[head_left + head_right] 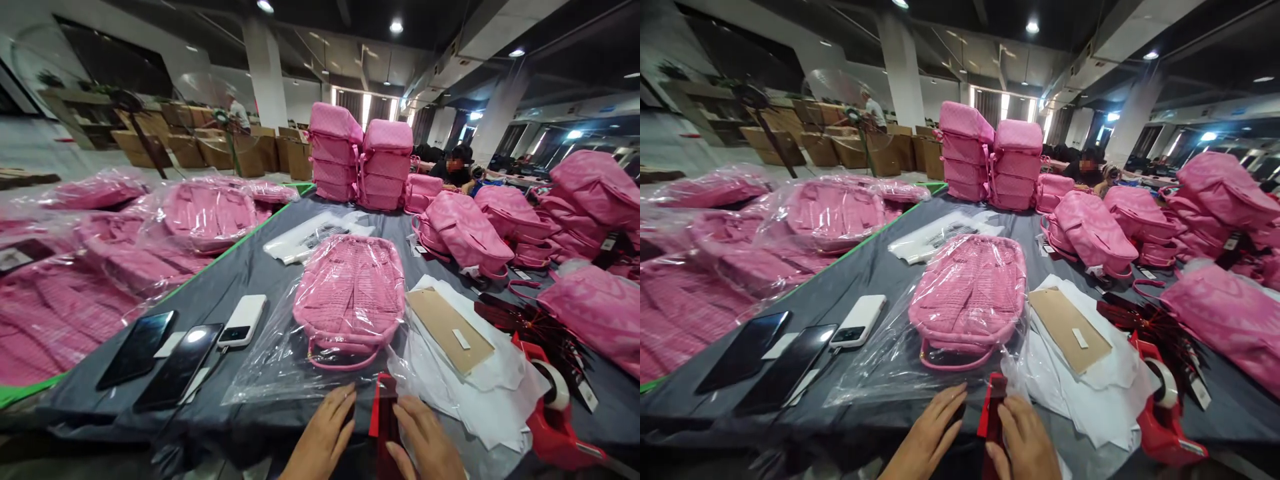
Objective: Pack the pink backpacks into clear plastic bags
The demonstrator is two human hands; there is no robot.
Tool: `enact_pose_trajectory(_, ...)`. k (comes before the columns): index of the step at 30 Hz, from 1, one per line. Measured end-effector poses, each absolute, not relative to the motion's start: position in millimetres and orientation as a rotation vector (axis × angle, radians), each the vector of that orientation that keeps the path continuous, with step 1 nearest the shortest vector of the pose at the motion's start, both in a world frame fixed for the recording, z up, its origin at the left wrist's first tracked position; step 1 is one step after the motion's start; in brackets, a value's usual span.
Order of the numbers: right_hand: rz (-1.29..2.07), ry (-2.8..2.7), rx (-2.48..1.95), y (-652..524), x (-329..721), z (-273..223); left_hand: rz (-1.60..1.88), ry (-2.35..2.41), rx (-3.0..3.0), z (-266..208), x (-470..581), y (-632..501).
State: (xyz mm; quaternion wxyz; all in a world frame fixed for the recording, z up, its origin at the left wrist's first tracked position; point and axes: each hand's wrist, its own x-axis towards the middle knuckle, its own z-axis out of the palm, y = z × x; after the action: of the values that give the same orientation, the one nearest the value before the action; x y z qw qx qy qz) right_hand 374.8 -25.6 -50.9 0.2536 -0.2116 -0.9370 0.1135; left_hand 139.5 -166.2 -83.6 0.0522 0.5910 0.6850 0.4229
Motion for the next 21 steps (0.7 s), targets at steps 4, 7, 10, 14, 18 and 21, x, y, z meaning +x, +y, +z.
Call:
enact_pose_trajectory(4,0.26,-2.579,-0.561,-8.0,316.7,-45.3,1.154,2.434,2.3,-71.5,127.5,-131.6)
enact_pose_trajectory(7,0.301,-2.446,-0.58,-0.7,285.7,-16.7,1.085,2.694,2.325,-63.4,107.7,-125.8)
enact_pose_trajectory(10,0.347,-2.366,-0.431,-7.8,261.2,3.1,0.964,2.98,2.183,-53.9,84.5,-119.0)
enact_pose_trajectory(14,0.173,-2.447,-0.178,-13.5,239.0,-16.8,0.726,2.952,2.414,-51.3,48.4,-101.3)
enact_pose_trajectory(18,-0.007,-2.561,-0.473,4.2,223.3,-33.0,0.629,2.669,2.606,-56.5,15.0,-90.8)
enact_pose_trajectory(21,0.034,-2.728,-0.62,10.3,208.3,-14.3,0.689,2.443,2.495,-57.3,-0.9,-90.2)
